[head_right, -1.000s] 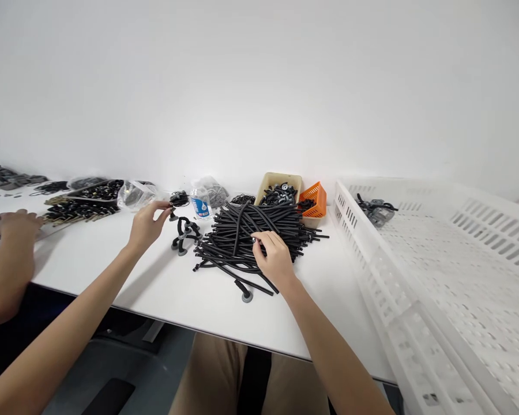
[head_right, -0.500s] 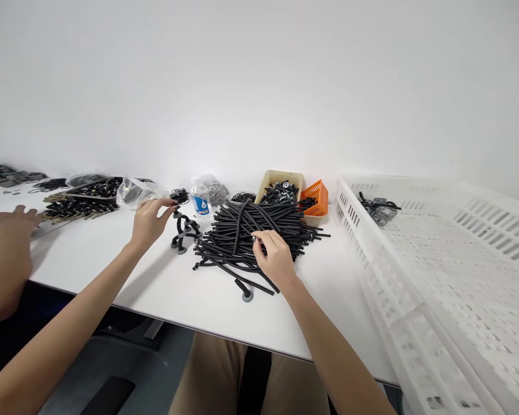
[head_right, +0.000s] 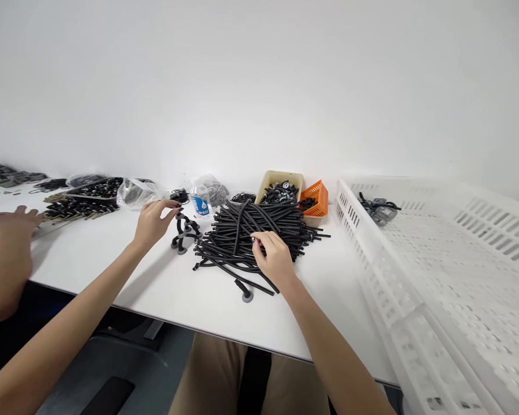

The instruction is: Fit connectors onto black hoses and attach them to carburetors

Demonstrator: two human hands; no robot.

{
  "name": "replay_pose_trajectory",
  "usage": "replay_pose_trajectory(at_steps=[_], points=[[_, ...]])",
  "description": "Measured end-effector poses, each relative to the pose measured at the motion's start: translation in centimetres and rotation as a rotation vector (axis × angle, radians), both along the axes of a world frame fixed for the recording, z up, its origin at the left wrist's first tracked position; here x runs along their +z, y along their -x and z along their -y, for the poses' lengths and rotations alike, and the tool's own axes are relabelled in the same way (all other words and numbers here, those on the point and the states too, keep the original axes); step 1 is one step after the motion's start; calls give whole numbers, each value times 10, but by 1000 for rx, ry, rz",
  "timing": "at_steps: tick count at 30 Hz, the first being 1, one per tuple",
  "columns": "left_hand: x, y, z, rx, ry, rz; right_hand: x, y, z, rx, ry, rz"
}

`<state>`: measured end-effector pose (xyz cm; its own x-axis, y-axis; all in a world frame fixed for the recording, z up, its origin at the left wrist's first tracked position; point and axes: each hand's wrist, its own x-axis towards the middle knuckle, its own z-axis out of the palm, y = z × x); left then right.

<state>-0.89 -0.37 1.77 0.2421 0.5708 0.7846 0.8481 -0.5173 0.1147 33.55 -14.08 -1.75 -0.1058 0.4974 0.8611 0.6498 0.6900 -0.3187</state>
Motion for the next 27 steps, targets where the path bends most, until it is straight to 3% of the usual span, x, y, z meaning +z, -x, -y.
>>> replay_pose_trajectory(at_steps=[27], points=[[3,-1,4,5,24,8,-3,1,-2,21,21,-3]])
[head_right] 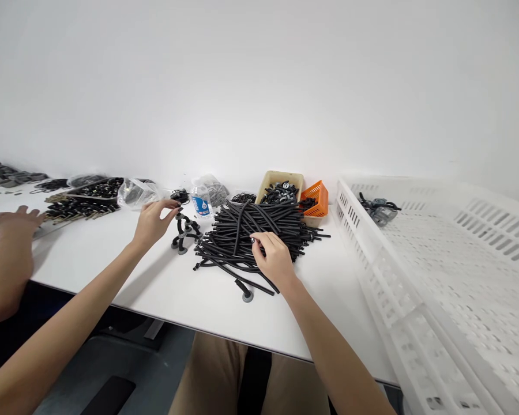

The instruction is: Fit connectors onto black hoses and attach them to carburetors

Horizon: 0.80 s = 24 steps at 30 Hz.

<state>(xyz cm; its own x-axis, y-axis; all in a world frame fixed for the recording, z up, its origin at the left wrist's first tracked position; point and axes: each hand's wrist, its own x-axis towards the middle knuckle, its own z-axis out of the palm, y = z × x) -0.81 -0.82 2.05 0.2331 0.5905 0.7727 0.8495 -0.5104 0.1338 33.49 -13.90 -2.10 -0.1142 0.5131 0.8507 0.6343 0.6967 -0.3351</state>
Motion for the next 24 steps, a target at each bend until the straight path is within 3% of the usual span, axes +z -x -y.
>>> replay_pose_trajectory(at_steps=[24], points=[[-5,3,-1,-1,21,-4,0,1,-1,-3,16,5]])
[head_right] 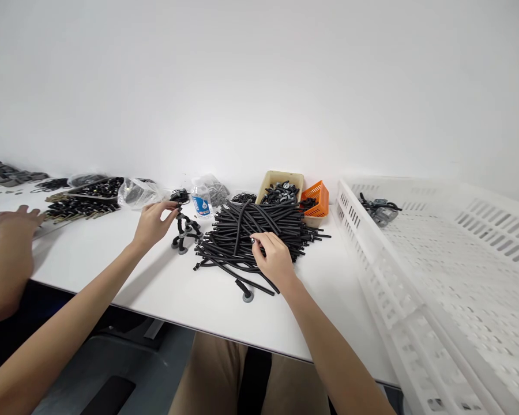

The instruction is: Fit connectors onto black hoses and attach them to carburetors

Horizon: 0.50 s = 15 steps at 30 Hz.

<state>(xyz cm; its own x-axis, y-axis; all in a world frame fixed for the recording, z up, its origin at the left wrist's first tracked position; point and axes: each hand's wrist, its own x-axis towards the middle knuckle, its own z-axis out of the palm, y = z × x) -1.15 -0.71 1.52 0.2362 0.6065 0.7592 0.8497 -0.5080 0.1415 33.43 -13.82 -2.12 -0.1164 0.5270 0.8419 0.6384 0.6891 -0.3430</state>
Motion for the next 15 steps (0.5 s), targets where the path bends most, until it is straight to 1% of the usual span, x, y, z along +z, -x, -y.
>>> replay_pose_trajectory(at_steps=[6,15], points=[[-1,2,0,2,-18,8,-1,0,0,7,-5,0],[-1,-3,3,-21,19,29,-1,0,-1,6,0,2]])
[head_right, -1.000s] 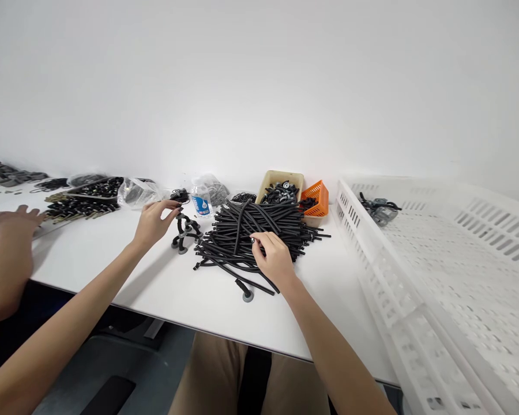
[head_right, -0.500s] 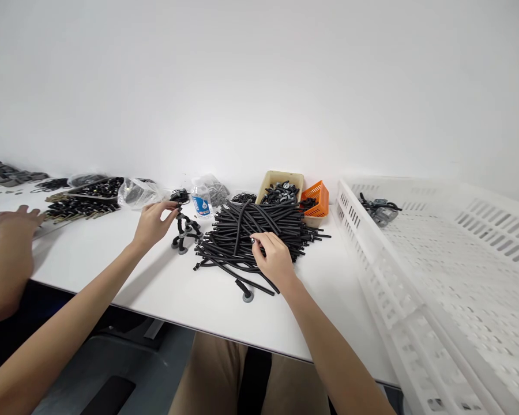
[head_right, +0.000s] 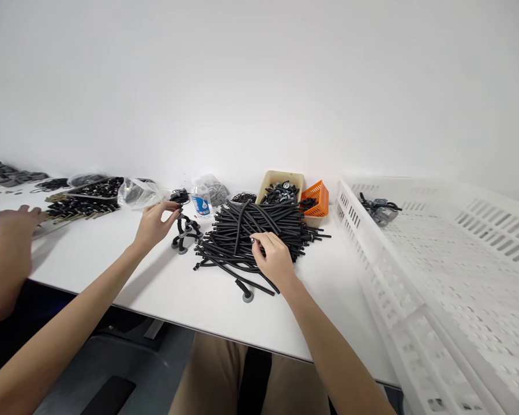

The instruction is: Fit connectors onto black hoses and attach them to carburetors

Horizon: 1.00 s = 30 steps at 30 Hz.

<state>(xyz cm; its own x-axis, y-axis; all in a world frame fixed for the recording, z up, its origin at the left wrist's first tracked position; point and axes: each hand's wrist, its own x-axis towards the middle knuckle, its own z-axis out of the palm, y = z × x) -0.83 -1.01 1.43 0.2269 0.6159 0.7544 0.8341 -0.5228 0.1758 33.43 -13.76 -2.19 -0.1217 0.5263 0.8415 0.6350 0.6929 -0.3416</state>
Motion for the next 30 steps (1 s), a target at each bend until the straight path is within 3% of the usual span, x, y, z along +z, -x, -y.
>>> replay_pose_trajectory(at_steps=[30], points=[[-5,4,-3,23,12,-10,-2,-1,0,-5,8,13]])
